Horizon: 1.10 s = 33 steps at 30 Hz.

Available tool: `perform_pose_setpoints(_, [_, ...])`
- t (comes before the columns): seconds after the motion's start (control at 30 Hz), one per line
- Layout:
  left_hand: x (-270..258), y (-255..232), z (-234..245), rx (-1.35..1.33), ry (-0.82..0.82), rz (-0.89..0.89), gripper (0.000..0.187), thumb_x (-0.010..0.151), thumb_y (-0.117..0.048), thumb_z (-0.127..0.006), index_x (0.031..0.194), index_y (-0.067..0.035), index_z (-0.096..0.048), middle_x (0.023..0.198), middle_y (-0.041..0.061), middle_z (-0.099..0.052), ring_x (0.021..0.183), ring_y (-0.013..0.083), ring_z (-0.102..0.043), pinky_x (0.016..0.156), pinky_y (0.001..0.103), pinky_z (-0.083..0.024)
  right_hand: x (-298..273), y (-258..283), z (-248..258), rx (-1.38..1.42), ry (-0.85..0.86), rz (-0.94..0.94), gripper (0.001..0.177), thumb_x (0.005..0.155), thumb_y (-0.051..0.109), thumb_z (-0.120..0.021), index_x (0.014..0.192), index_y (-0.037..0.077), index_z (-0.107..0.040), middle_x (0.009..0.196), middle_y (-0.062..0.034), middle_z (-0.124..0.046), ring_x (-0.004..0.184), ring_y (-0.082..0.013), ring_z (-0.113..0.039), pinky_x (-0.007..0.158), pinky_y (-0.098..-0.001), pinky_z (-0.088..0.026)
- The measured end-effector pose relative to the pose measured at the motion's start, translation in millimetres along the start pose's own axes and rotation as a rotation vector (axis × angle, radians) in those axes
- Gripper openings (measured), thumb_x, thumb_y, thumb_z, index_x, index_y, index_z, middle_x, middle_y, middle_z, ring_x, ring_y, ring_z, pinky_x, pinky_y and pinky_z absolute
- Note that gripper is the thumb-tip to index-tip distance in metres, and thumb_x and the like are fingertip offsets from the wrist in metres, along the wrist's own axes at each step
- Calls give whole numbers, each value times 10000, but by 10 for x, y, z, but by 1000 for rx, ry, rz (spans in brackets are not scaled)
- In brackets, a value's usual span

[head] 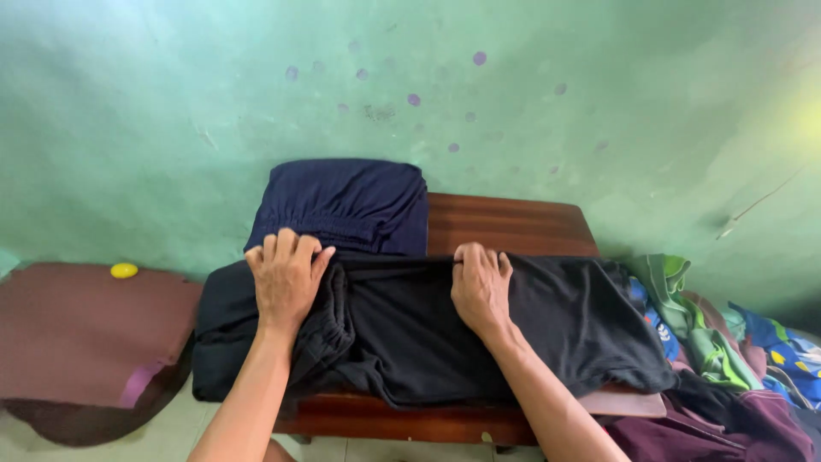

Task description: Fold various pieces of clothing, including a black shirt, on a low wooden table.

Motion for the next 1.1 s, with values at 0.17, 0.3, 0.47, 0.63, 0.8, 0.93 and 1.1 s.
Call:
perform_pose_setpoints(0.17, [-169, 4, -148, -257, 247, -64, 253, 1003, -379, -660, 930, -146, -723, 911, 47, -556, 929, 269, -559, 825, 434, -398, 145, 165, 286, -133, -73, 85, 174, 888, 130, -629, 1060, 155, -626, 1079, -40, -637, 1118, -314, -555, 1060, -585, -329])
perform_pose_setpoints(0.3, [-244, -49, -189, -295, 461, -63, 306, 980, -406, -642, 1058, -145, -781, 955, 47, -580, 967, 262, -580, 883, 438, -411, -31, 774, 615, -147, -54, 222, 257, 914, 172, -659, 1171, 160, -668, 1142, -76, -621, 1113, -322, -540, 978, -522, -379])
perform_pose_setpoints(0.47, [-315, -474, -17, -411, 493, -130, 417, 921, -442, -650, 1153, -111, -753, 1140, 56, -640, 1123, 267, -593, 993, 442, -400, -625, 1234, 274, -72, 385, 170, 604, 846, 519, -709, 1351, 202, -606, 1424, -112, -490, 1366, -409, -367, 1090, -681, -249])
perform_pose_setpoints(0.63, [-320, -463, -126, -315, 510, -140, 624, 832, -495, -719, 1282, -64, -682, 1319, 148, -605, 1233, 338, -534, 1053, 480, -343, -879, 1242, 318, -196, 605, 151, 974, 794, 714, -672, 1591, 233, -387, 1679, -208, -176, 1467, -554, -34, 1068, -783, -5])
perform_pose_setpoints(0.8, [-256, -695, -161, -172, 715, -146, 734, 745, -518, -733, 1372, -143, -657, 1392, 103, -577, 1307, 307, -486, 1065, 482, -314, -800, 679, 760, -75, 417, 79, 756, 955, 613, -484, 1585, 208, -386, 1680, -149, -259, 1569, -427, -127, 1213, -671, -68])
perform_pose_setpoints(0.93, [-379, -792, -177, -431, 700, -136, 503, 903, -486, -658, 1264, -140, -714, 1331, 56, -632, 1282, 287, -532, 1120, 448, -338, -1047, 131, 778, -223, 516, -143, 690, 991, 569, -484, 1565, 205, -359, 1675, -166, -165, 1539, -433, -43, 1190, -644, -24])
perform_pose_setpoints(1.1, [-404, -461, -160, -362, 776, -73, 385, 848, -458, -672, 1123, -212, -782, 1195, -44, -691, 1136, 196, -611, 1025, 416, -413, -951, -130, 1228, -52, 195, -32, 504, 973, 419, -559, 1415, 176, -584, 1493, -120, -517, 1424, -375, -444, 1113, -555, -372])
Point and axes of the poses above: each hand's wrist, its own x-axis towards the middle knuckle, its own z-axis out of the back of the hand, y = z × x, the point moved 8 cm from there along x, towards the middle knuckle
